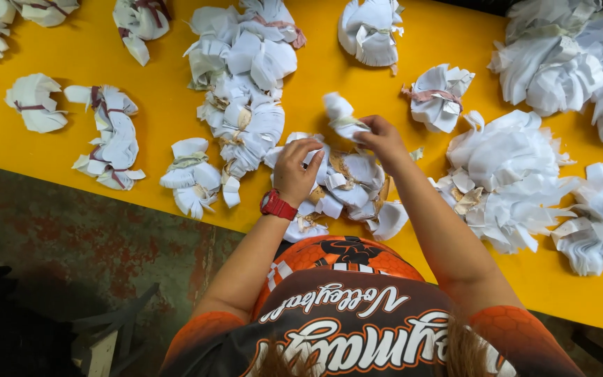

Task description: The person sorts and arranges white fabric bundles on a yellow table. They pick up bundles, separate them, and place them into groups, occasionally adjusting their positions. The person also handles a small bundle with a rubber band, removing and repositioning it.

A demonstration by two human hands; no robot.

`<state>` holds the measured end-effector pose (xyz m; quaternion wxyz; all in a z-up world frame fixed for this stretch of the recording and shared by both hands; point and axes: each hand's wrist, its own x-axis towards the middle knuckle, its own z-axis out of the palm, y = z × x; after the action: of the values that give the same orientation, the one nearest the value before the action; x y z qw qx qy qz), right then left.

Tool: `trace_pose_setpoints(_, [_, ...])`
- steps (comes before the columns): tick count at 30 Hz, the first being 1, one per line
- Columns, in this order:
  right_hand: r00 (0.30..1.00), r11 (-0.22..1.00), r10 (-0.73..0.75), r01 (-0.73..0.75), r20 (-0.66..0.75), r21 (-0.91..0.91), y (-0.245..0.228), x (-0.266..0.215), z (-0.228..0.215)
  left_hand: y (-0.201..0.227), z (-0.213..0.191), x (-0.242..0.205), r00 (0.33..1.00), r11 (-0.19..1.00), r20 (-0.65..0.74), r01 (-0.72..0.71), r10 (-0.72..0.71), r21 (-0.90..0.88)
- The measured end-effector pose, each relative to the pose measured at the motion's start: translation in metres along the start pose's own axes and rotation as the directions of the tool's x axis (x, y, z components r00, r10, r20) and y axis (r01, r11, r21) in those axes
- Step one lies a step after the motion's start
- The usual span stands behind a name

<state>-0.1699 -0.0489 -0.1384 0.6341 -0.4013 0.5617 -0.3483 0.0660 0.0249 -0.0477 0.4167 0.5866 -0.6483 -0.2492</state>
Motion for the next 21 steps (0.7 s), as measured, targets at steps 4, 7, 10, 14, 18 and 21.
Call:
trace_pose_setpoints(4, [0.983, 0.836, 0.079, -0.156, 0.164, 0.527, -0.049, -0.053, -0.009, 0.024, 0.004, 0.003, 0.977, 0.942, 0.066, 0.212, -0.201, -0.261])
trace_pose_setpoints(7, [0.972, 0.827, 0.07, -0.181, 0.223, 0.532, -0.063, -0.087, -0.007, 0.04, 0.013, 0.006, 0.903, 0.647, 0.27, 0.429, -0.335, -0.631])
trace_pose_setpoints(10, [0.968, 0.901, 0.038, -0.141, 0.249, 0.411, -0.069, -0.112, 0.0, 0.063, 0.013, 0.011, 0.793, 0.36, 0.452, 0.594, -0.408, -0.719])
trace_pose_setpoints(14, [0.969, 0.973, -0.232, 0.233, 0.09, 0.001, -0.087, -0.143, 0.015, 0.066, 0.014, 0.01, 0.767, 0.303, 0.486, 0.623, -0.419, -0.721])
trace_pose_setpoints(18, [0.881, 0.858, -0.472, 0.46, 0.003, -0.227, -0.103, -0.166, 0.031, 0.084, -0.001, 0.01, 0.731, 0.195, 0.535, 0.65, -0.424, -0.734])
trace_pose_setpoints(21, [0.832, 0.796, -0.554, 0.534, 0.011, -0.287, -0.11, -0.173, 0.032, 0.076, 0.005, 0.005, 0.723, 0.17, 0.557, 0.66, -0.408, -0.732])
